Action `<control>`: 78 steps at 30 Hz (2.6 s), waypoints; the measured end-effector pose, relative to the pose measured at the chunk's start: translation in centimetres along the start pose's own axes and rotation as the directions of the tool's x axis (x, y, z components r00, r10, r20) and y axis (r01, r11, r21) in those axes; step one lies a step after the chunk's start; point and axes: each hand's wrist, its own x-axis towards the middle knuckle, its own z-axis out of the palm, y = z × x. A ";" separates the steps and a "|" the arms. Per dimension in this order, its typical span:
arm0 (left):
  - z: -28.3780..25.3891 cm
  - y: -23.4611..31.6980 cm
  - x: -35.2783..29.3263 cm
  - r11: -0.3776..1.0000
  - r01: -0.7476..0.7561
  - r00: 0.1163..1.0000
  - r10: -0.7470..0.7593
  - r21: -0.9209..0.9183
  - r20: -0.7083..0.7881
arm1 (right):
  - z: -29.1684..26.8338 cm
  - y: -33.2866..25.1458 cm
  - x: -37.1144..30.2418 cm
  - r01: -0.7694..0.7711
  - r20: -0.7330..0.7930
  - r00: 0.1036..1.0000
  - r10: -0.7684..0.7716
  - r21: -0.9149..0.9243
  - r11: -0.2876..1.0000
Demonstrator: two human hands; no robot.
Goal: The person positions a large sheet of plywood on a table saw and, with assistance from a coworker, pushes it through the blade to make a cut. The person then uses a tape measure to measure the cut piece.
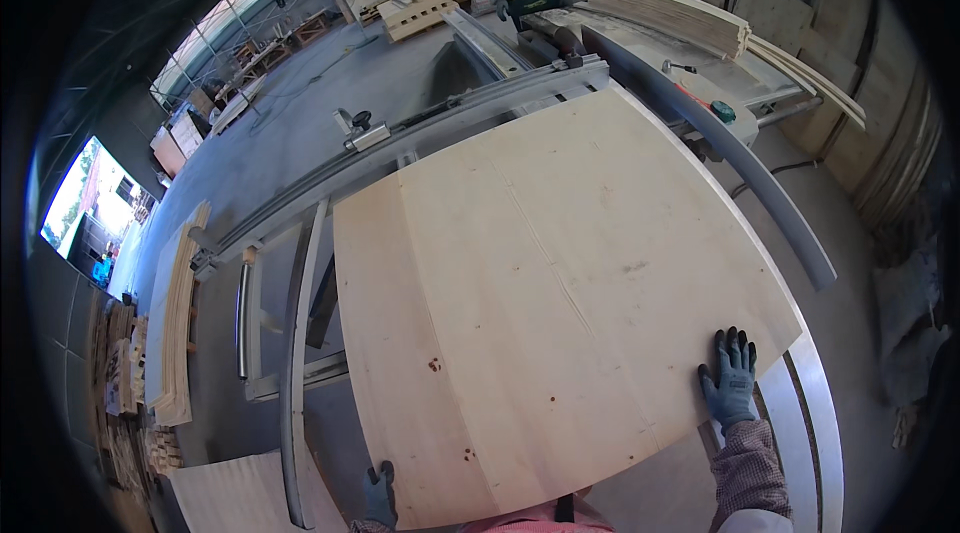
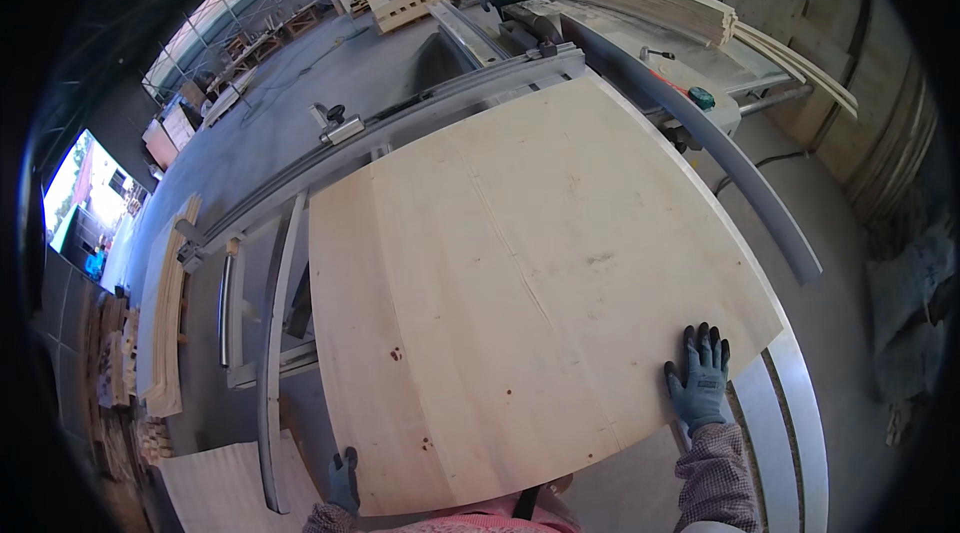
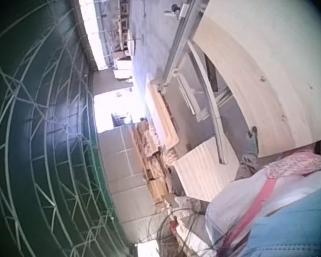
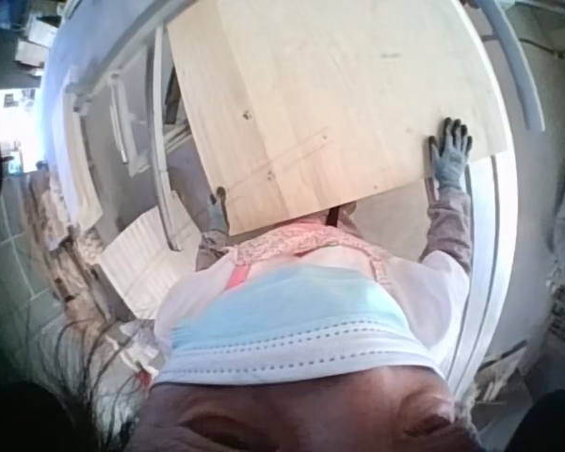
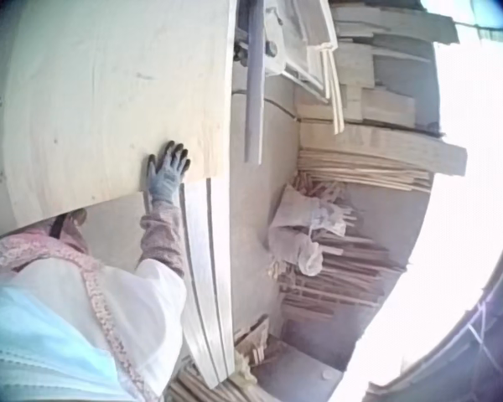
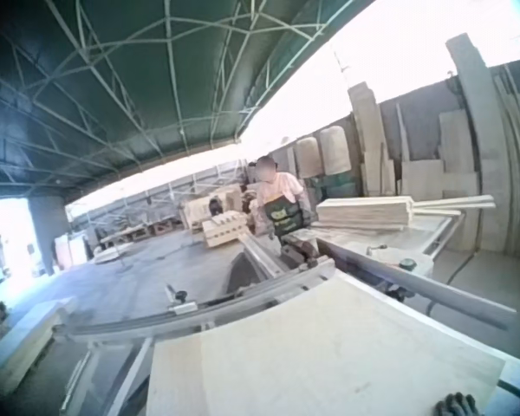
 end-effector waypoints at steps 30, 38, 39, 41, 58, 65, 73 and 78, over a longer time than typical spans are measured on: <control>9.8 7.4 -1.0 0.983 -0.183 0.972 0.181 -0.005 0.148 | 0.2 -0.8 0.2 -0.131 -0.149 0.980 0.134 0.030 0.991; 11.2 7.5 -1.1 0.980 -0.112 0.991 0.123 -0.166 0.055 | 0.5 -4.3 1.1 -0.019 -0.098 0.995 0.028 0.090 0.996; 11.2 6.4 -0.2 0.960 -0.124 0.987 0.145 -0.252 0.065 | 0.5 -4.2 1.3 -0.004 -0.093 0.996 0.012 0.081 0.997; 11.5 6.8 -0.3 0.968 -0.129 0.989 0.141 -0.216 0.040 | 0.7 -4.0 1.7 0.026 -0.095 0.995 -0.020 0.064 0.998; 12.0 8.4 2.4 0.969 -0.181 0.983 0.182 -0.171 -0.009 | 1.9 -5.4 3.6 0.049 -0.104 0.994 -0.041 0.081 0.996; 12.2 8.0 7.1 0.966 -0.159 0.987 0.162 -0.202 -0.004 | 2.9 -7.1 6.3 0.051 -0.125 0.991 -0.043 0.065 0.997; 13.4 11.1 12.6 0.948 -0.120 0.988 0.143 -0.295 0.059 | 4.8 -10.1 12.0 0.038 -0.107 0.994 -0.036 0.013 0.999; 13.3 12.5 15.2 0.970 -0.128 0.988 0.143 -0.206 0.056 | 4.9 -11.9 14.3 0.032 -0.085 0.996 -0.034 -0.022 0.999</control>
